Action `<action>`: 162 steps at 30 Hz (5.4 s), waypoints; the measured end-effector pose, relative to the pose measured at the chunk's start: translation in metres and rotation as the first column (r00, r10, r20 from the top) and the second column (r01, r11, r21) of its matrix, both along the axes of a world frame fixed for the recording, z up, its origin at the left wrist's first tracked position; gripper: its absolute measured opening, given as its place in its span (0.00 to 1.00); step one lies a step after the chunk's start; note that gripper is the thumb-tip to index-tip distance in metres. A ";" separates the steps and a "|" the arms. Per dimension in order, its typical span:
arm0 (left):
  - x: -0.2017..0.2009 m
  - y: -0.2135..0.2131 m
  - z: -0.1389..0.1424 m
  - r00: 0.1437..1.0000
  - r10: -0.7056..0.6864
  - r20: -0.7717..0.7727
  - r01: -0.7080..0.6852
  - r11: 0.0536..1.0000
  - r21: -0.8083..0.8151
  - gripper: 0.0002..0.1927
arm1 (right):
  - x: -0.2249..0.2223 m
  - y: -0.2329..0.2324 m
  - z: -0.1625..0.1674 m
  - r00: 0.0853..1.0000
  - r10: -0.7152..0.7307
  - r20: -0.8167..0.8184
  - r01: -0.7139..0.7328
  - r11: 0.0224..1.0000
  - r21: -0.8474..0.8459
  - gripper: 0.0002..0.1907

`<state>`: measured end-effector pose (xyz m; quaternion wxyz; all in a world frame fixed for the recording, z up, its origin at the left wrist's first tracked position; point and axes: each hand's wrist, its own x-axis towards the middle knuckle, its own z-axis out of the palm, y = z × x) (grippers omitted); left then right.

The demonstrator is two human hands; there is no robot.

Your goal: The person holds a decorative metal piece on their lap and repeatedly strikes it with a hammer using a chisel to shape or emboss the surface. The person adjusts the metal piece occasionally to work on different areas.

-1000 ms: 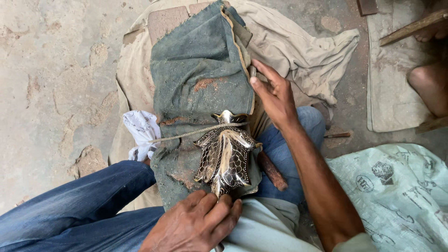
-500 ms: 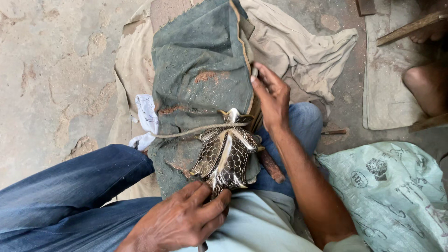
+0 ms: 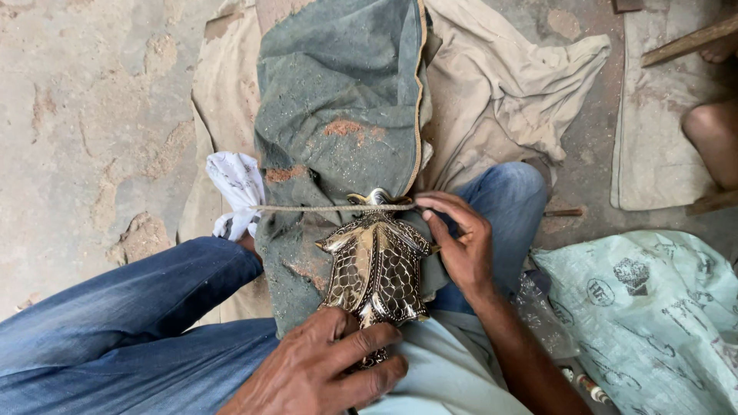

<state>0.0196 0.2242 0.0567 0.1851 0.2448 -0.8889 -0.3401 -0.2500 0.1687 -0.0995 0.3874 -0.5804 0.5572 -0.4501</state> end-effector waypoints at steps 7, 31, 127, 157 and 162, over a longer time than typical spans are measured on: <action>0.002 -0.004 0.007 0.998 -0.045 0.037 0.048 0.996 -0.072 0.19 | -0.019 -0.014 0.028 0.985 0.143 -0.095 -0.151 0.985 -0.085 0.07; 0.017 -0.010 -0.017 0.995 -0.102 -0.004 0.102 0.995 0.004 0.19 | -0.039 0.075 -0.002 0.955 -0.175 0.242 0.109 0.958 0.264 0.16; -0.074 -0.166 -0.037 0.992 -0.046 0.119 0.055 0.996 -0.074 0.23 | -0.086 0.071 0.096 0.867 -0.077 -0.491 0.204 0.956 0.209 0.19; -0.068 -0.161 -0.042 0.995 -0.014 0.102 0.020 0.998 -0.056 0.19 | -0.079 0.061 0.099 0.831 -0.012 -0.556 0.136 0.974 0.181 0.21; -0.067 -0.160 -0.041 0.998 0.022 0.054 -0.024 1.000 0.021 0.16 | -0.081 0.057 0.101 0.871 -0.046 -0.489 0.157 0.970 0.188 0.15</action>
